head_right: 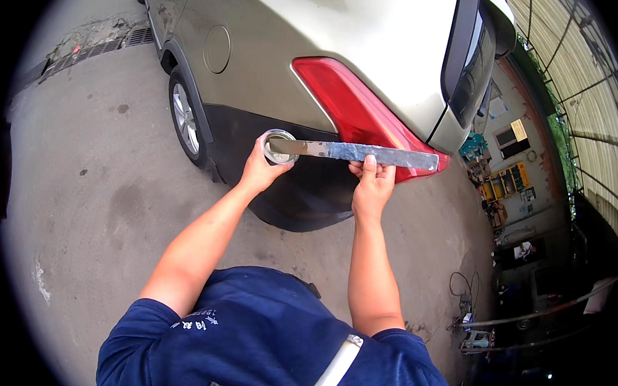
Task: The person holds a small metal container and a putty knife, applying a white substance to the rear bumper of a beige SUV. They then walk into a workshop, interact with another person, and place the tools on a shelf before picking up a spray gun.
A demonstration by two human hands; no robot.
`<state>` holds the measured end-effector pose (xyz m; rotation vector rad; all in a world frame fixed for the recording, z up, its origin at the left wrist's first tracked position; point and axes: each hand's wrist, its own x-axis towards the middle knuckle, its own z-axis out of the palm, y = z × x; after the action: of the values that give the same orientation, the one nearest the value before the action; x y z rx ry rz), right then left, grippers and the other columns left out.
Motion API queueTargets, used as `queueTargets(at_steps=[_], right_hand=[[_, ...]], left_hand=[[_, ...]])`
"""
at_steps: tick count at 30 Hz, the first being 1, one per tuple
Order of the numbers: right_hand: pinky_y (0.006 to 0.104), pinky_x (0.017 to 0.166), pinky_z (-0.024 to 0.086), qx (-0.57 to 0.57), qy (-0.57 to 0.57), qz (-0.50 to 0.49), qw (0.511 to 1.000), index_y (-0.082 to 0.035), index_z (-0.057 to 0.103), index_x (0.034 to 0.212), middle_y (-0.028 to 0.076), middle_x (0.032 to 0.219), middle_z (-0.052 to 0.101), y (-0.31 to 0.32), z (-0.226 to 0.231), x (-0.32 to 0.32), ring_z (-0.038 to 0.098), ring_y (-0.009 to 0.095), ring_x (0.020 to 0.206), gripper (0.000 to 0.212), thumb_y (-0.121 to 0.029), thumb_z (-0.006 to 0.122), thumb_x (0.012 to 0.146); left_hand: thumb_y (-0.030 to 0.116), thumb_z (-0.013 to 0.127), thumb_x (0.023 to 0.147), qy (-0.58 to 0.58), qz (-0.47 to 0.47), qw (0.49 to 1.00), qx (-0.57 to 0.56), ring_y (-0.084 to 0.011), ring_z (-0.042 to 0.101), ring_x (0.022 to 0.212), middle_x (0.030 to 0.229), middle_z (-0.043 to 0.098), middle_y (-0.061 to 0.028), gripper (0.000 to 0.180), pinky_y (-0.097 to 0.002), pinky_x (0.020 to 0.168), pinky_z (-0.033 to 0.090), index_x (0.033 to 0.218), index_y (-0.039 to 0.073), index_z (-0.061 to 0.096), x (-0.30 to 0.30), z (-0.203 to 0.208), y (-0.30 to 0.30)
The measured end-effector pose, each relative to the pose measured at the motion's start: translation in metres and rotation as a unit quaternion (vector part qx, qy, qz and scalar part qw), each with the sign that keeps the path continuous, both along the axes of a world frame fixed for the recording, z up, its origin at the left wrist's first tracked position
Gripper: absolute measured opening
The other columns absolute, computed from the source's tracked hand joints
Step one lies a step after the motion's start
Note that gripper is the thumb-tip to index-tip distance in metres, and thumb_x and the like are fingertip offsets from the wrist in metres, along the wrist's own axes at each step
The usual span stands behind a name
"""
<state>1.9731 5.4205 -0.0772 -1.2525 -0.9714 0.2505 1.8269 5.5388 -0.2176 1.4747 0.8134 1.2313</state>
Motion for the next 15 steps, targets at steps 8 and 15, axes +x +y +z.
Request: queueTargets(at_steps=[8,15], right_hand=[[0.0261,0.066,0.054,-0.026,0.077,-0.070,0.994,-0.006,0.049,0.100,0.005,0.087,0.063,0.021,0.000,-0.017,0.063,0.012,0.072,0.009,-0.015,0.051,0.096],[0.0281,0.068,0.055,-0.056,0.089,-0.095,0.990,-0.006,0.050,0.101,0.007,0.090,0.063,0.025,0.002,-0.023,0.063,0.013,0.073,0.008,-0.013,0.048,0.097]], left_hand=[[0.019,0.081,0.064,-0.006,-0.082,0.996,0.024,-0.0270,0.052,0.118,0.124,0.053,-0.0126,0.080,-0.0370,0.099,0.041,0.131,0.006,0.039,-0.012,-0.006,0.044],[0.020,0.081,0.063,-0.033,-0.117,0.992,0.026,-0.0310,0.050,0.118,0.125,0.052,-0.0141,0.081,-0.0394,0.100,0.040,0.131,0.006,0.039,-0.012,-0.013,0.053]])
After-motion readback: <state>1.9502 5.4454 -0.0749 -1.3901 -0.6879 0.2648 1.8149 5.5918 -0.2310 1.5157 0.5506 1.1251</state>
